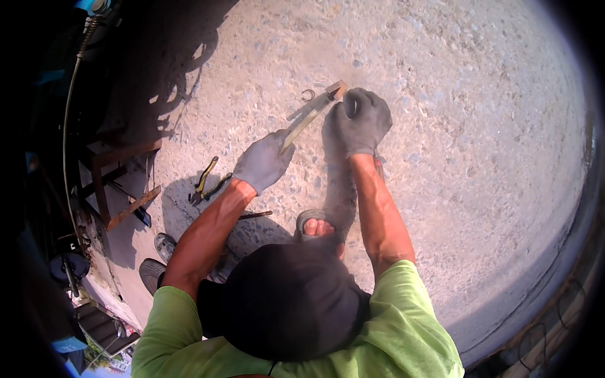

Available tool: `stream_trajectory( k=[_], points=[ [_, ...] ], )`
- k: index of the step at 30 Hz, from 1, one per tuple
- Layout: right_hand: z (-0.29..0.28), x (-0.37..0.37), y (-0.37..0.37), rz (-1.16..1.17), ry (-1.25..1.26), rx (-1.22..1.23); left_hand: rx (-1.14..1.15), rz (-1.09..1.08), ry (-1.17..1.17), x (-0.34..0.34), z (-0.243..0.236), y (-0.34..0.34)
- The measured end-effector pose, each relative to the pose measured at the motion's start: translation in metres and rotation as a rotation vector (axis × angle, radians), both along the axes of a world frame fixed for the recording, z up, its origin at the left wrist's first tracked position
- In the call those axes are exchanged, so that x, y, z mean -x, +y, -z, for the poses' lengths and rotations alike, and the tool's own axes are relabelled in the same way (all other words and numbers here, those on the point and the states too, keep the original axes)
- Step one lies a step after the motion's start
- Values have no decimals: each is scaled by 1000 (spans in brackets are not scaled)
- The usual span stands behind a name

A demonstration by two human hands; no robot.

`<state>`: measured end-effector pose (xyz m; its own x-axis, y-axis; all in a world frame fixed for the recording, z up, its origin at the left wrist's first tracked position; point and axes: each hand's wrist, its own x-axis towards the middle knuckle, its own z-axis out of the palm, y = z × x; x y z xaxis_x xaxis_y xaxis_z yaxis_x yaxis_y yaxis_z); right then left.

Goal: The person uses a screwdriver and pliers to remove a snap ring from a vehicle's rear axle housing, then uses a slide hammer to extract the axle shaft.

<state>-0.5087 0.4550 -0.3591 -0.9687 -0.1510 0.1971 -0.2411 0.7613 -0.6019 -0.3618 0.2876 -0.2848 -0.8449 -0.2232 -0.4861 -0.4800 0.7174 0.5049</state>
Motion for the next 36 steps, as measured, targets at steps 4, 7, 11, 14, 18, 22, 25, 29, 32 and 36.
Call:
stream_trajectory(
  k=[4,7,11,14,18,22,25,29,32,36],
  points=[
    [-7,-5,-6,24,12,-17,-6,7,-21,5,-2,-5],
    [-11,-4,-6,0,-17,-12,-49,-30,38,-4,-8,-13],
    [-8,-1,-3,2,-20,-24,-165,-188,30,-30,-20,-20],
    [-15,-11,-18,-158,25,166,-386,-400,218,-74,-4,-33],
    [-18,-21,-61,-390,73,125,-621,-929,164,-109,-13,-29],
    [-9,-15,-120,-531,47,94,-336,-828,195,-184,39,-41],
    [-8,-19,-138,-584,106,-31,-309,-913,296,-194,34,-25],
    [-3,-12,-156,-589,85,-177,-513,-1143,146,-188,8,-12],
    [4,-8,-170,-584,87,-200,-552,-1111,213,-200,13,-11],
    [13,-1,-155,-627,260,33,-464,-953,212,-210,27,-12]
  ],
)
